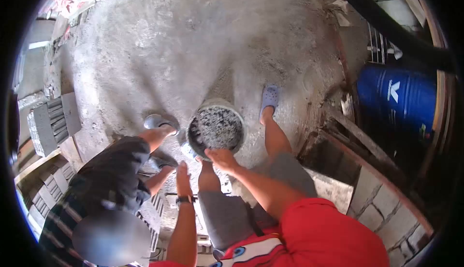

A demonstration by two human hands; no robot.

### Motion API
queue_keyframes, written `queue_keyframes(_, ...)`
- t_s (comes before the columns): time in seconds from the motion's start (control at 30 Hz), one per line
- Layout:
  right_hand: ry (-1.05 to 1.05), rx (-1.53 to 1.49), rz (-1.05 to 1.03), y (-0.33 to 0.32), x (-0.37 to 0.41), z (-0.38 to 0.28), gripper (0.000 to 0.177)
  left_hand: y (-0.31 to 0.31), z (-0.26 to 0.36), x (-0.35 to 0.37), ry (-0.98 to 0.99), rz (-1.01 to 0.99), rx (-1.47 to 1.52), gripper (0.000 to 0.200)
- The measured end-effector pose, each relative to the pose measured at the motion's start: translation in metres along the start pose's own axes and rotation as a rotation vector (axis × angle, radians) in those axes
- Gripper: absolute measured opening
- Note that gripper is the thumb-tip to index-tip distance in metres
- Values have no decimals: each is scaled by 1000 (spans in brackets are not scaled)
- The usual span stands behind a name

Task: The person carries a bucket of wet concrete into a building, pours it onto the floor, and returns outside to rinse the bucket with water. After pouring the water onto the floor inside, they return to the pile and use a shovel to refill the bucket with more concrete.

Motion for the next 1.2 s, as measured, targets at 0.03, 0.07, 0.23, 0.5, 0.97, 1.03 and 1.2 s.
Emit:
queue_keyframes(0.03, -59, 78, -7, -11, -5, -2, 51, -14, -47, -51, -36, 138, 134, 69)
queue_keyframes(0.07, -52, 82, -27, -29, -3, -4, 51, -17, -85, -92, -61, 169, 198, 81)
queue_keyframes(0.23, -71, 20, -80, -104, -28, 16, 53, 56, -134, -168, -160, 176, 912, 67)
queue_keyframes(0.5, 53, -223, -115, -162, -69, -8, 55, 89, -143, -108, -527, 461, 787, 69)
queue_keyframes(0.97, 40, 142, -69, -305, -197, -144, 52, 321, 40, -112, -418, 439, 1130, 86)
queue_keyframes(1.03, -28, 285, -77, -326, -237, -170, 53, 340, 95, -120, -502, 419, 1226, 103)
queue_keyframes(1.2, -152, 678, -13, -362, -311, -200, 53, 316, 186, -211, -50, 73, 553, 100)
Point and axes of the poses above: each hand's wrist, its own x-axis away from the middle knuckle, its own y-axis out of the palm, z = x × y, the point moved 10 cm from there along -x, towards the middle knuckle, and after that the axes turned 3 degrees about y, right-handed, at the moved point
